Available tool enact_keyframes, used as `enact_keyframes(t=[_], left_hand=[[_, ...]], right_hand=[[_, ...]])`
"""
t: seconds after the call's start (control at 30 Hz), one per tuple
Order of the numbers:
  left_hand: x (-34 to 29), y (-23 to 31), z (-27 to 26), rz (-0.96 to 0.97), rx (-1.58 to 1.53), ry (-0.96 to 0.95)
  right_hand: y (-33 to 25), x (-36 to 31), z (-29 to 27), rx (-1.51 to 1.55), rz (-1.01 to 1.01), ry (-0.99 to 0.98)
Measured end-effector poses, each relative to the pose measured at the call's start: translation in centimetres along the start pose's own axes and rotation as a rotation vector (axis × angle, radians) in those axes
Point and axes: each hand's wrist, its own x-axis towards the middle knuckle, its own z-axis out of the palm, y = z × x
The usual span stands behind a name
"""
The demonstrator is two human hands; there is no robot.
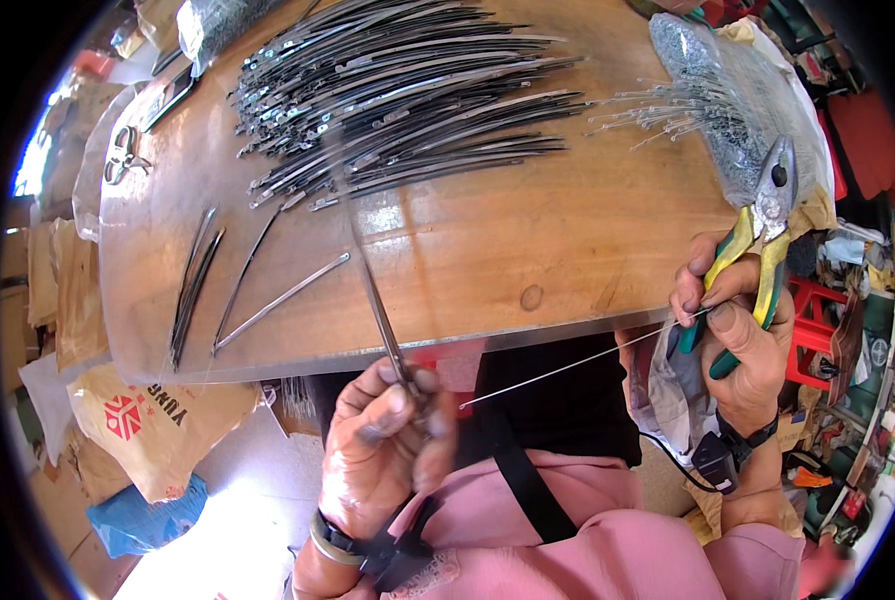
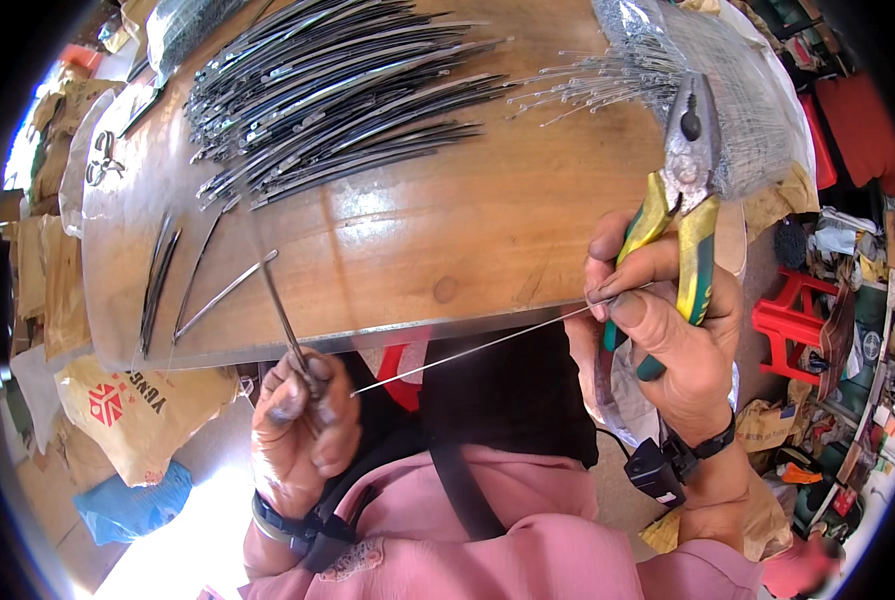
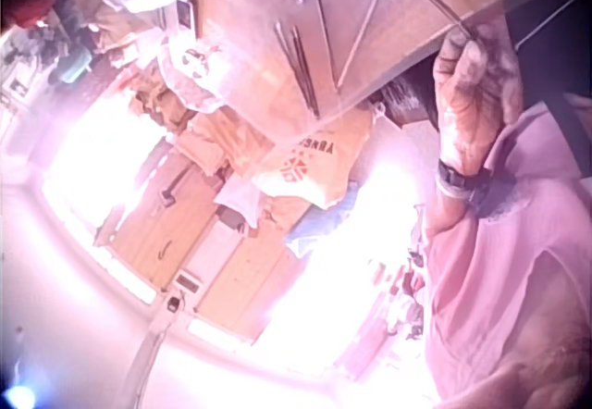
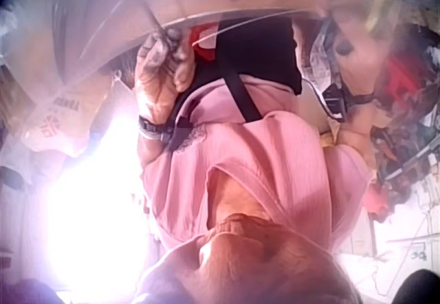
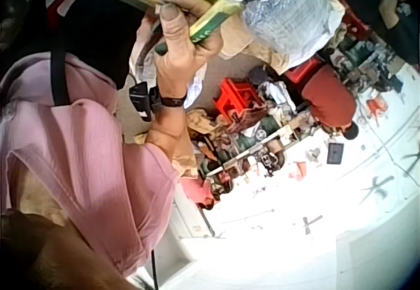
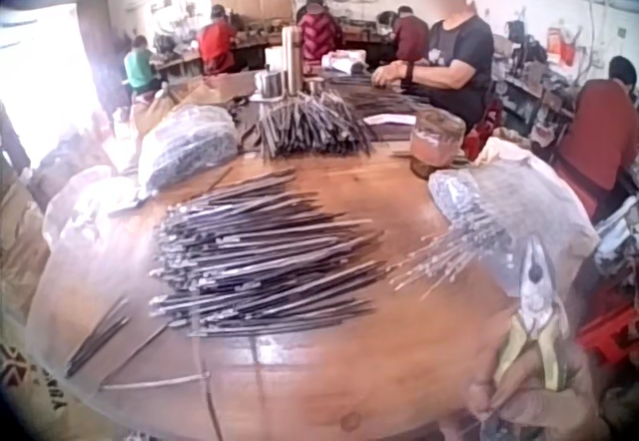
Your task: The person uses pliers to bend small metal rods and then bundles the finished pieces together by hand, eventually placing the bundle into a container on the floor.
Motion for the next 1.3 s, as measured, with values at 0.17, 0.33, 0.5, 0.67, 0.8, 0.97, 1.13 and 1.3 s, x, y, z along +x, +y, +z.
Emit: enact_keyframes(t=[0.17, 0.33, 0.5, 0.67, 0.8, 0.97, 1.13, 1.3], left_hand=[[0.8, -0.6, 0.1, -0.017, -0.084, -0.110], [1.7, -1.0, 0.5, -0.025, 0.020, -0.141], [1.2, -1.5, 0.1, 0.019, 0.308, 0.006], [0.5, -1.7, 0.4, 0.082, 0.634, 0.012], [1.1, -1.0, 0.6, -0.015, 0.782, 0.003], [1.0, 0.2, 0.2, -0.201, 0.824, 0.011], [0.8, 0.0, 0.0, -0.196, 0.822, -0.023], [0.8, 0.8, 0.7, -0.212, 0.726, -0.026]], right_hand=[[-0.7, 0.3, -0.9, -0.030, 0.047, -0.002], [-0.2, 0.6, -1.3, 0.022, -0.041, -0.044], [-0.7, 1.0, -1.1, 0.004, -0.094, -0.051], [-1.2, 0.7, -0.5, -0.367, -0.128, -0.198], [-1.0, 1.1, 0.8, -0.801, -0.295, -0.309], [0.3, 3.8, 3.0, -1.085, -0.531, -0.620], [2.4, 3.7, 3.4, -1.042, -0.566, -0.701], [2.2, 2.8, 3.3, -1.079, -0.541, -0.685]])
